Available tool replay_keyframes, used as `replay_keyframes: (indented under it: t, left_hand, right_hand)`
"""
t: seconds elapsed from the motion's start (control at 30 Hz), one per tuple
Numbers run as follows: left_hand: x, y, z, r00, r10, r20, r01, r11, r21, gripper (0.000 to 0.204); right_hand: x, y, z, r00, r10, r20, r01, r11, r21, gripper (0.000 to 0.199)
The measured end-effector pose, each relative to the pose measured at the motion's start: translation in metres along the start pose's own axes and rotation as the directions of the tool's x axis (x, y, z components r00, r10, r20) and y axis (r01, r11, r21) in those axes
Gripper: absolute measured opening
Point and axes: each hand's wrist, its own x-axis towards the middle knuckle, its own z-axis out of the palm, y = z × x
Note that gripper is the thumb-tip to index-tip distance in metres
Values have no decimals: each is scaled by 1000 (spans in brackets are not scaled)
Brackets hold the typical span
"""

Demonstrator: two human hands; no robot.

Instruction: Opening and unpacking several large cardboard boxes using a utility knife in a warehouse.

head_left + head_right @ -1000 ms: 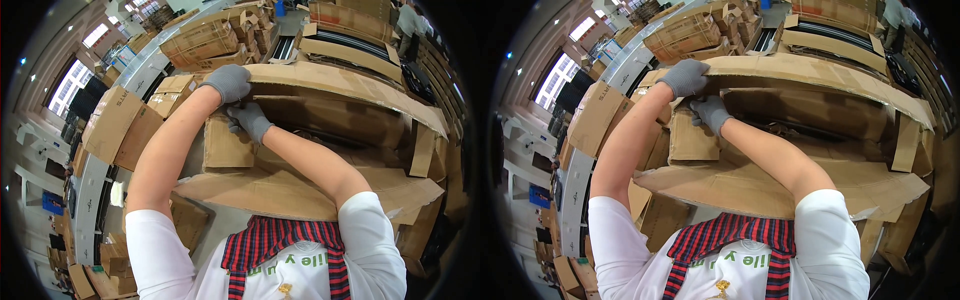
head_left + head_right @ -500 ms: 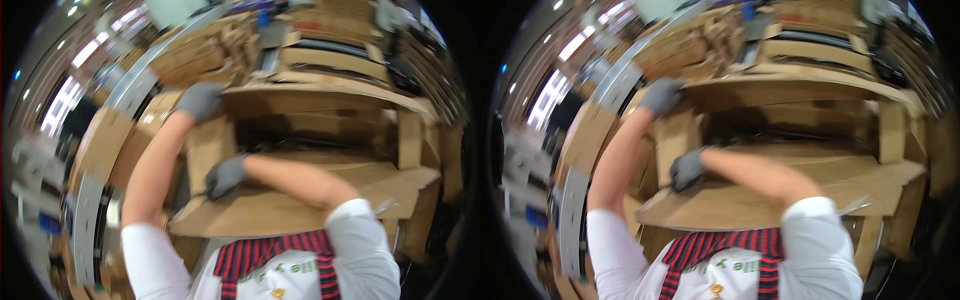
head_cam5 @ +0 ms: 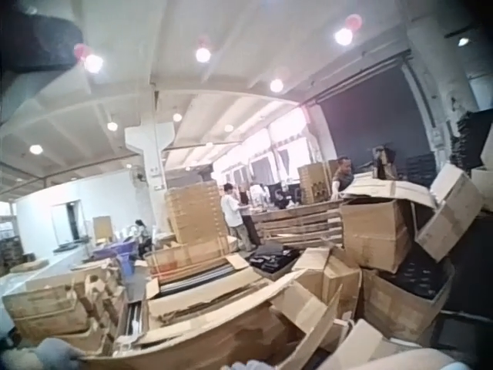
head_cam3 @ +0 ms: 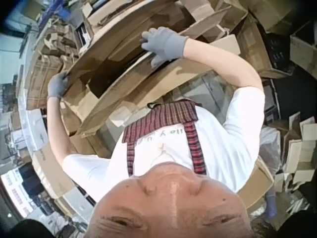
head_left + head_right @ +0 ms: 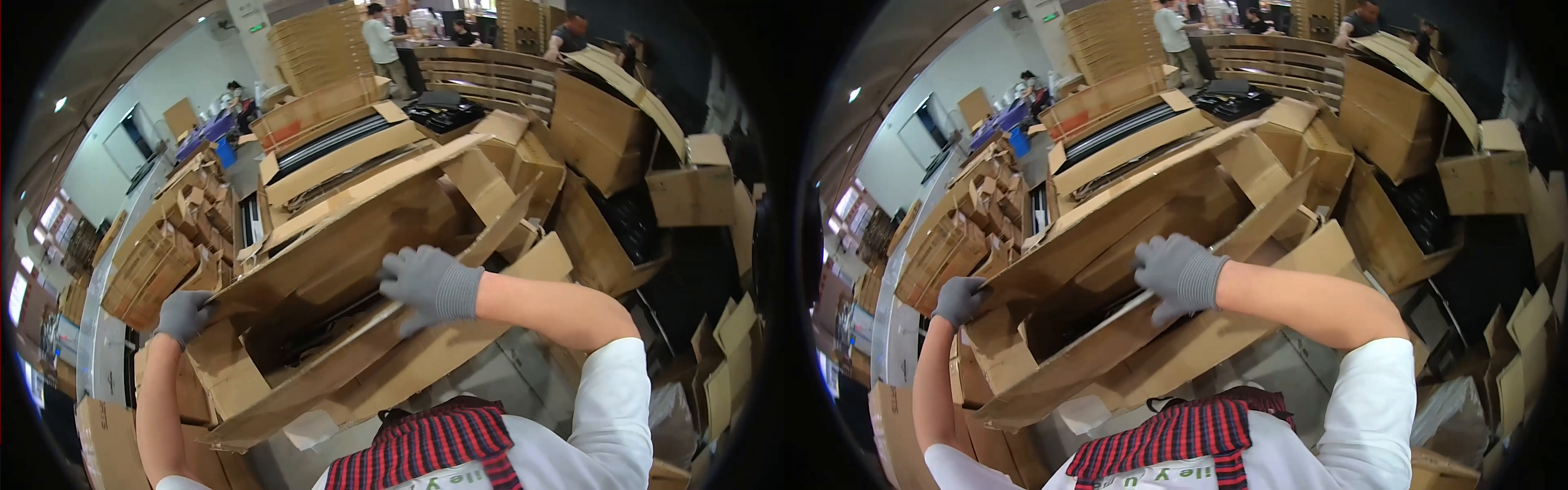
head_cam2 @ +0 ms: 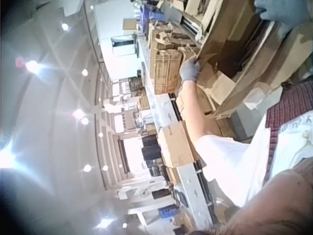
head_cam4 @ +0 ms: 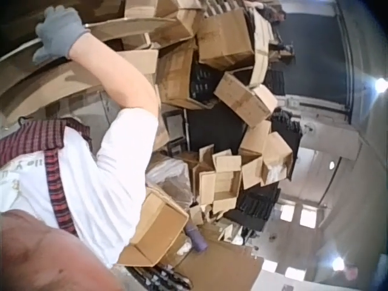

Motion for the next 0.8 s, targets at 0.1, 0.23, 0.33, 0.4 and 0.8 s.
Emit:
replay_keyframes:
  t: [0.1,0.23,0.33,0.4,0.8]
  left_hand:
    - [8,24,9,905,196,-378,-21,907,420,18]
    - [-31,107,10,921,380,86,-371,923,-104,16]
    - [-15,91,94,772,464,434,-320,874,-365,24]
    - [-11,69,147,700,493,516,-407,870,-279,32]
    - [-38,55,-21,911,-259,321,125,915,383,50]
  right_hand:
    - [1,17,28,973,210,96,-186,960,-208,36]
    - [-9,10,35,941,179,288,-141,979,-149,23]
    - [-48,3,48,987,96,131,-90,995,-50,15]
    - [-64,0,65,998,58,-10,-58,997,50,14]
    - [-23,71,21,970,-138,-202,132,990,-44,10]
